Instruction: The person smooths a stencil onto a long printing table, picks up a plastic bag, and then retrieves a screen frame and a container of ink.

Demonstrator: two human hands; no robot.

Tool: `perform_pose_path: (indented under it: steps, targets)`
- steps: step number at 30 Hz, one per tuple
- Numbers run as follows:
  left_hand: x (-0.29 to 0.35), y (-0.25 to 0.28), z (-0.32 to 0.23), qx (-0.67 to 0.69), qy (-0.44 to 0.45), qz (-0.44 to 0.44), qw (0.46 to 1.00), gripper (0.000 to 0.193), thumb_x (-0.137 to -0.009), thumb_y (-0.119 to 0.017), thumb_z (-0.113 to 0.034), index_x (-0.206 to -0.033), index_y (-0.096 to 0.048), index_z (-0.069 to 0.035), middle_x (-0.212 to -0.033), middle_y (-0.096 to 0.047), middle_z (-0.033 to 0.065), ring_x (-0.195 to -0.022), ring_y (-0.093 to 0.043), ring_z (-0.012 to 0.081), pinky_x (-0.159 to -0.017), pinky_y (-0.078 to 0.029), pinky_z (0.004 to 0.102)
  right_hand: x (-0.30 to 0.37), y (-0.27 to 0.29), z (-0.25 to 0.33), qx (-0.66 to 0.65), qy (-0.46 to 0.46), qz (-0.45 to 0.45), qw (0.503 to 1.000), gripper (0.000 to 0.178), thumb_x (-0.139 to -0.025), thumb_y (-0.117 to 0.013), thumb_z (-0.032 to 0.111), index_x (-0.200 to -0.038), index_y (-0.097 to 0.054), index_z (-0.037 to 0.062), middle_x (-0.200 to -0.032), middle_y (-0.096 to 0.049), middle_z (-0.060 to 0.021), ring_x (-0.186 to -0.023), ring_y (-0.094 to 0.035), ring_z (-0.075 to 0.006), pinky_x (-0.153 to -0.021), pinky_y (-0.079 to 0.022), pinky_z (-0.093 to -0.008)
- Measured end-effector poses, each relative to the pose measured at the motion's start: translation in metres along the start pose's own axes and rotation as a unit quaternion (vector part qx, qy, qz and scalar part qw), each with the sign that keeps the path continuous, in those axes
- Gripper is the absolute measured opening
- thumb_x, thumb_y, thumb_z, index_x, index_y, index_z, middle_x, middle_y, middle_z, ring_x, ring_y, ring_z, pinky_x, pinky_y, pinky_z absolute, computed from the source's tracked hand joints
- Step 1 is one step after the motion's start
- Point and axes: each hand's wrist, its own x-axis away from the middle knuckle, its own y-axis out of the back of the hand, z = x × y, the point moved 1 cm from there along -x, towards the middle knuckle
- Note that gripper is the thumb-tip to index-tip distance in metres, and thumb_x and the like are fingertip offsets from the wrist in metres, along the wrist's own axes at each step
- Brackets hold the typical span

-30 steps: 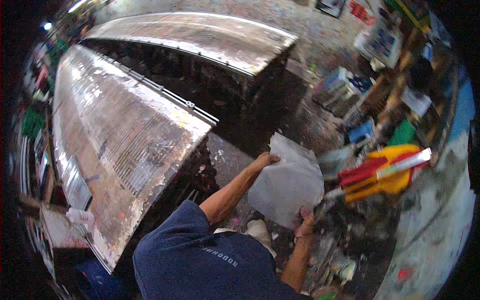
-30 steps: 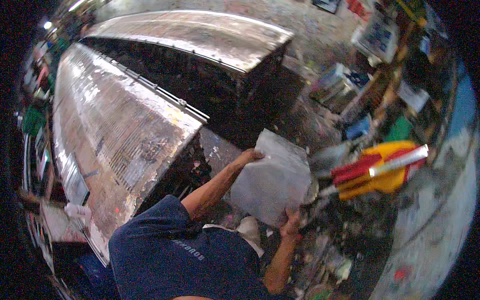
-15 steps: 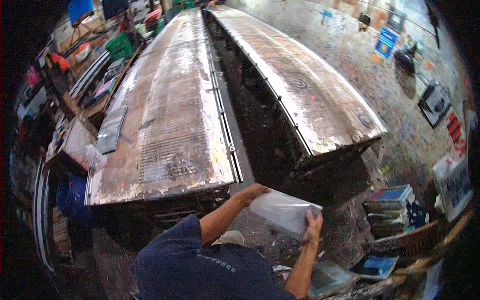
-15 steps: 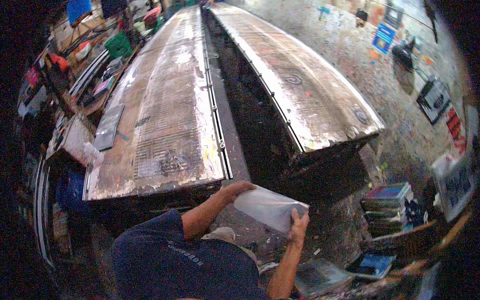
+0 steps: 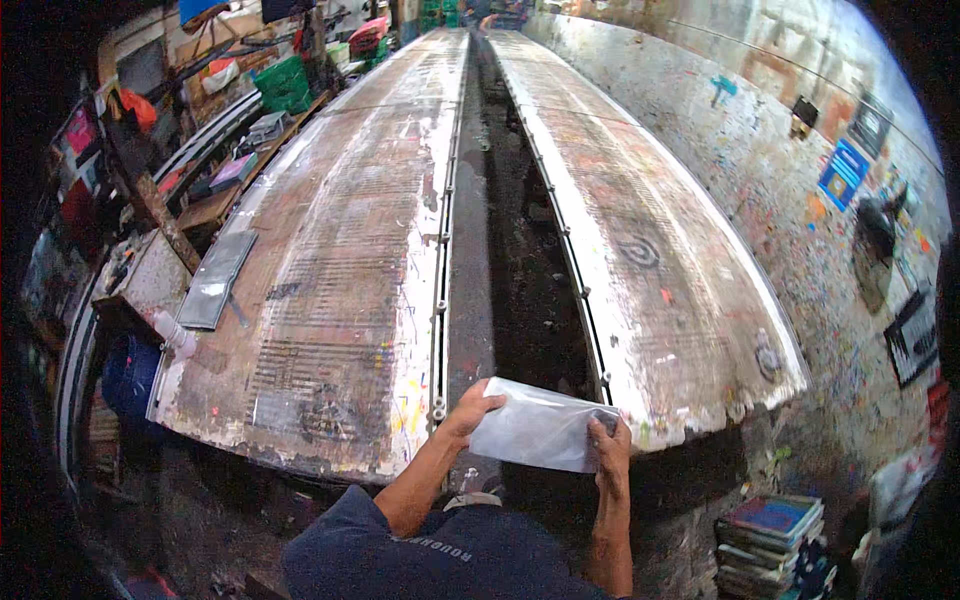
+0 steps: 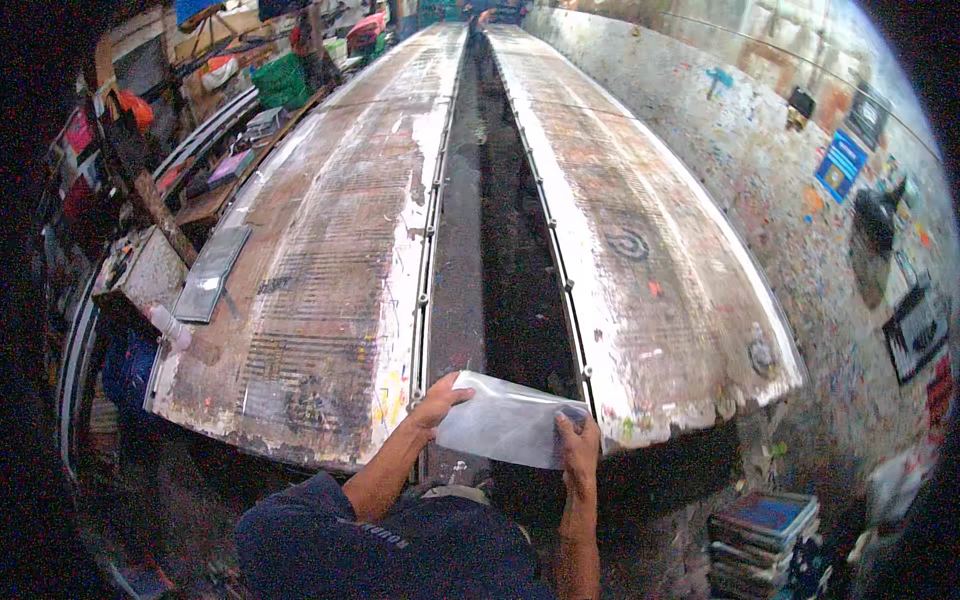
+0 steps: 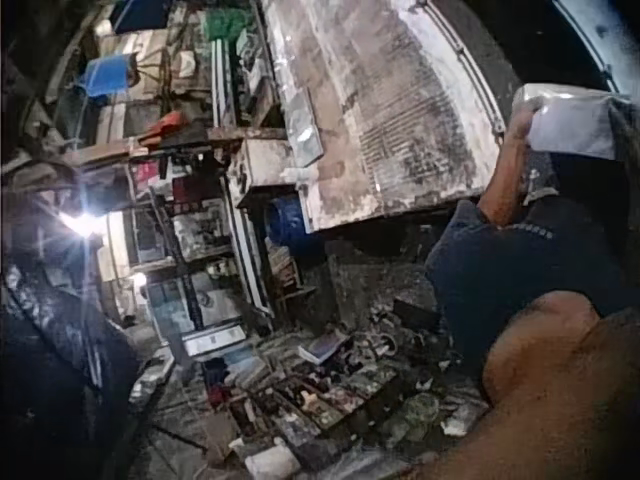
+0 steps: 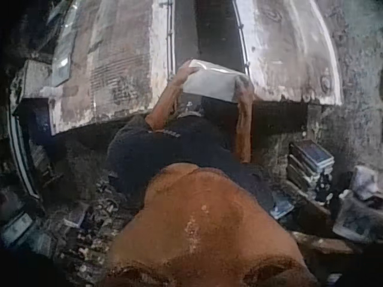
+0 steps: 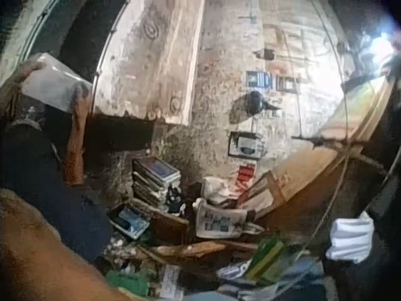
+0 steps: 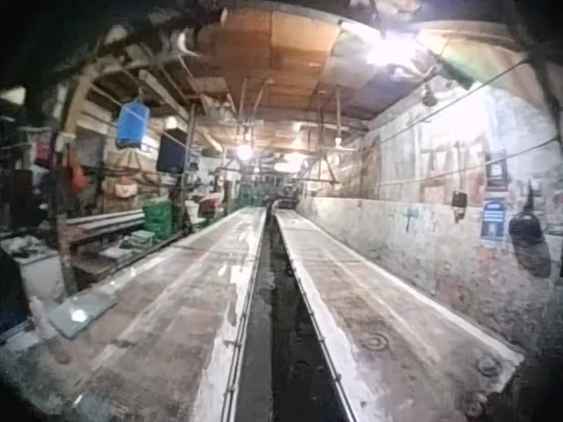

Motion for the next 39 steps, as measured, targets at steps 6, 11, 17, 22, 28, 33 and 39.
perform_pose_path:
  steps: [6,11,17,22,28,33,39]
  targets:
    - [-0.119,-0.002,-0.055,-0.110,-0.069,-0.061,0.990,0.066,-0.099,-0.068,-0.024,-0.149,-0.035,0.004,-0.142,-0.050,0.0178,-0.132,-0.048,0.0249,-0.112,-0.039,0.0374,-0.154,-0.007,0.009,0.049,-0.036,0.010,0.998,0.023,-0.095,-0.071,0.021,-0.109,-0.063,0.0055,-0.081,-0.059,0.0031,-0.066,-0.053,-0.0074,-0.058,-0.043,-0.0245]
    - [-0.229,0.027,-0.068,-0.135,-0.133,-0.136,0.972,0.088,-0.101,-0.064,-0.030,-0.159,-0.012,0.011,-0.165,-0.024,0.0246,-0.153,-0.022,0.0283,-0.124,-0.018,0.0358,-0.289,-0.051,0.006,0.043,-0.099,0.057,0.993,0.036,-0.096,-0.070,0.026,-0.120,-0.060,0.0015,-0.104,-0.064,-0.0079,-0.092,-0.064,-0.0193,-0.078,-0.053,-0.0335]
    - [-0.378,0.067,-0.141,-0.119,-0.105,-0.231,0.960,0.095,-0.101,-0.064,-0.034,-0.159,-0.004,0.011,-0.169,-0.007,0.0277,-0.158,-0.007,0.0334,-0.127,-0.010,0.0360,-0.498,-0.136,0.007,-0.018,-0.103,0.112,0.988,0.030,-0.100,-0.064,0.023,-0.115,-0.065,-0.0026,-0.102,-0.067,-0.0089,-0.087,-0.064,-0.0181,-0.077,-0.053,-0.0330]
    - [-0.477,0.099,-0.243,-0.099,-0.169,-0.346,0.918,0.088,-0.099,-0.066,-0.030,-0.158,-0.015,0.011,-0.166,-0.022,0.0252,-0.155,-0.020,0.0292,-0.125,-0.015,0.0339,-0.654,-0.227,0.074,0.047,-0.022,0.232,0.971,0.028,-0.099,-0.069,0.026,-0.108,-0.066,-0.0002,-0.090,-0.063,-0.0005,-0.075,-0.056,-0.0112,-0.067,-0.046,-0.0285]
    - [-0.584,0.149,-0.306,-0.074,-0.200,-0.388,0.897,0.073,-0.102,-0.064,-0.029,-0.155,-0.029,0.007,-0.160,-0.036,0.0194,-0.147,-0.033,0.0255,-0.121,-0.024,0.0356,-0.794,-0.314,0.104,0.037,-0.001,0.284,0.958,0.031,-0.097,-0.073,0.025,-0.115,-0.066,0.0007,-0.098,-0.066,-0.0016,-0.085,-0.056,-0.0107,-0.076,-0.046,-0.0263]
    - [-0.717,0.219,-0.359,-0.155,-0.218,-0.371,0.889,0.057,-0.100,-0.066,-0.025,-0.145,-0.044,0.003,-0.140,-0.052,0.0131,-0.130,-0.046,0.0202,-0.111,-0.035,0.0342,-0.923,-0.382,0.093,0.098,-0.008,0.245,0.965,0.031,-0.098,-0.070,0.022,-0.118,-0.066,-0.0008,-0.103,-0.069,-0.0041,-0.092,-0.061,-0.0134,-0.085,-0.048,-0.0282]
    - [-0.919,0.280,-0.476,-0.178,-0.200,-0.318,0.909,0.050,-0.098,-0.068,-0.022,-0.139,-0.051,0.002,-0.134,-0.056,0.0114,-0.126,-0.049,0.0180,-0.108,-0.037,0.0322,-1.088,-0.452,0.130,0.046,-0.031,0.203,0.978,0.024,-0.098,-0.069,0.022,-0.109,-0.067,0.0006,-0.093,-0.067,-0.0012,-0.081,-0.058,-0.0113,-0.074,-0.047,-0.0285]
